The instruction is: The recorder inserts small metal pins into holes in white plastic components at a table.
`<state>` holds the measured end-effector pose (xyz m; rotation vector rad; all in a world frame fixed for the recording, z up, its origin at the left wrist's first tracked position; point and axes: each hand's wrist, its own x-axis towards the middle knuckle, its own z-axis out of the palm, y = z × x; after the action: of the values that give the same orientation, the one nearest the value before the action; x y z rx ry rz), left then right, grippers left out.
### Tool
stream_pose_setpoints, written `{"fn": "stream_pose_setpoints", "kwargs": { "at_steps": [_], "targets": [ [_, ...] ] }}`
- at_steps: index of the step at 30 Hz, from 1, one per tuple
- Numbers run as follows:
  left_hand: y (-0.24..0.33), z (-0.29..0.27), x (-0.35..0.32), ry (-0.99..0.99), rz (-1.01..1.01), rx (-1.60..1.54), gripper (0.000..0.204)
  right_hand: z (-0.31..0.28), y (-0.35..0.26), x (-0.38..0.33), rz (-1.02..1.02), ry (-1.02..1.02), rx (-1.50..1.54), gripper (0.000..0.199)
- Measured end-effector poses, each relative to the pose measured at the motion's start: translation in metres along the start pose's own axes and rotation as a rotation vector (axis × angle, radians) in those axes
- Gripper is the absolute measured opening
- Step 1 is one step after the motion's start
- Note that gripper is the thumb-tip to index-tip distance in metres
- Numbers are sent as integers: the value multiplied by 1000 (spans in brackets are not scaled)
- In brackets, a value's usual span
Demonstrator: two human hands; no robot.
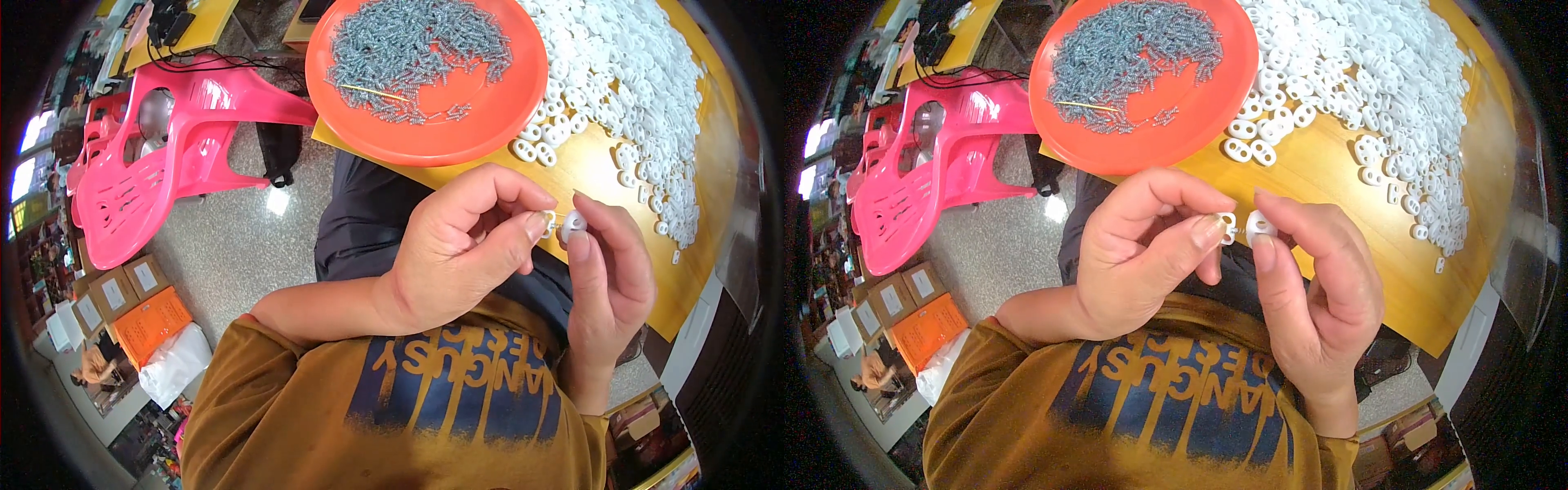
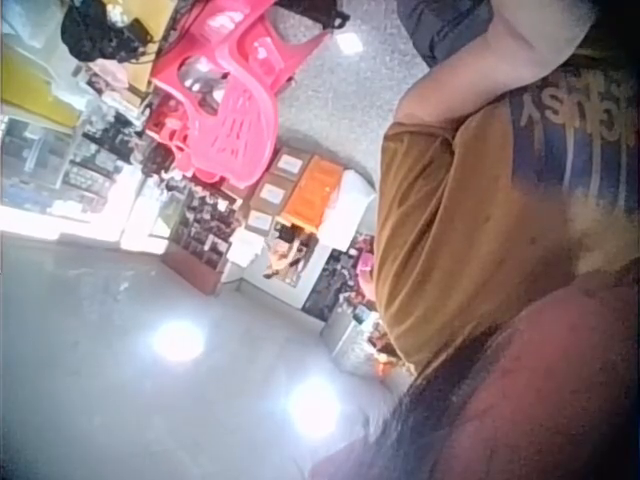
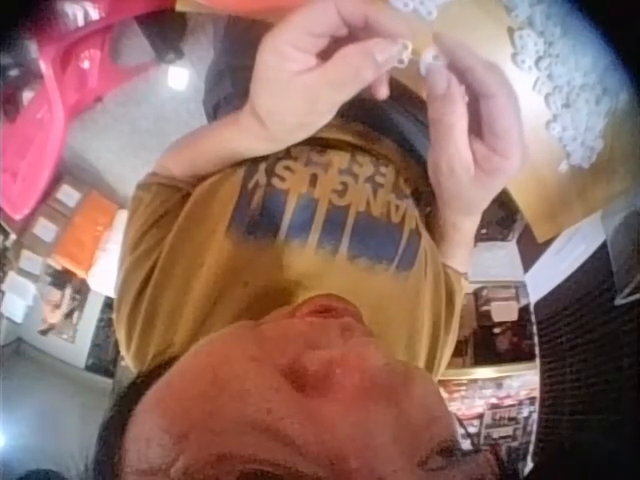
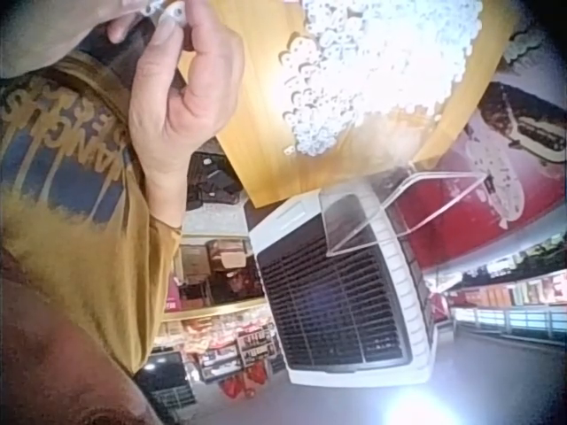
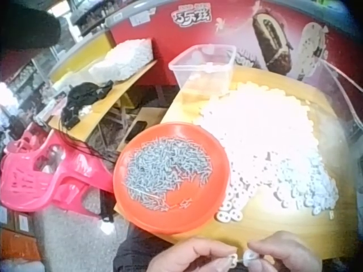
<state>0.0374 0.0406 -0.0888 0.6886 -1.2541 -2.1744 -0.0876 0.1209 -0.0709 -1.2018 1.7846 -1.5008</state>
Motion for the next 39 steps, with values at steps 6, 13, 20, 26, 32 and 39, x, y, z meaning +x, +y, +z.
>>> {"fn": "stream_pose_setpoints", "kwargs": {
  "at_steps": [6, 13, 20, 26, 32, 39],
  "targets": [
    [1, 1, -1, -10, 21, -28, 15, 1, -3, 1, -61, -36, -56, 23],
    [4, 1, -2, -73, -2, -88, 18, -2, -2, 0, 53, -49, 101, 23],
    [6, 0, -2, -128, -73, -106, 20, -1, -3, -2, 207, -4, 318, 22],
    [3, 0, -2, -136, -43, -103, 20, -4, 0, -3, 103, -73, 236, 22],
    [0, -1, 0, -155, -28, -81, 23, 5, -7, -5, 232, 66, 361, 19],
    [4, 0, 0, -156, -158, -180, 28, -1, 4, -3, 110, -35, 381, 16]
  ]
}}
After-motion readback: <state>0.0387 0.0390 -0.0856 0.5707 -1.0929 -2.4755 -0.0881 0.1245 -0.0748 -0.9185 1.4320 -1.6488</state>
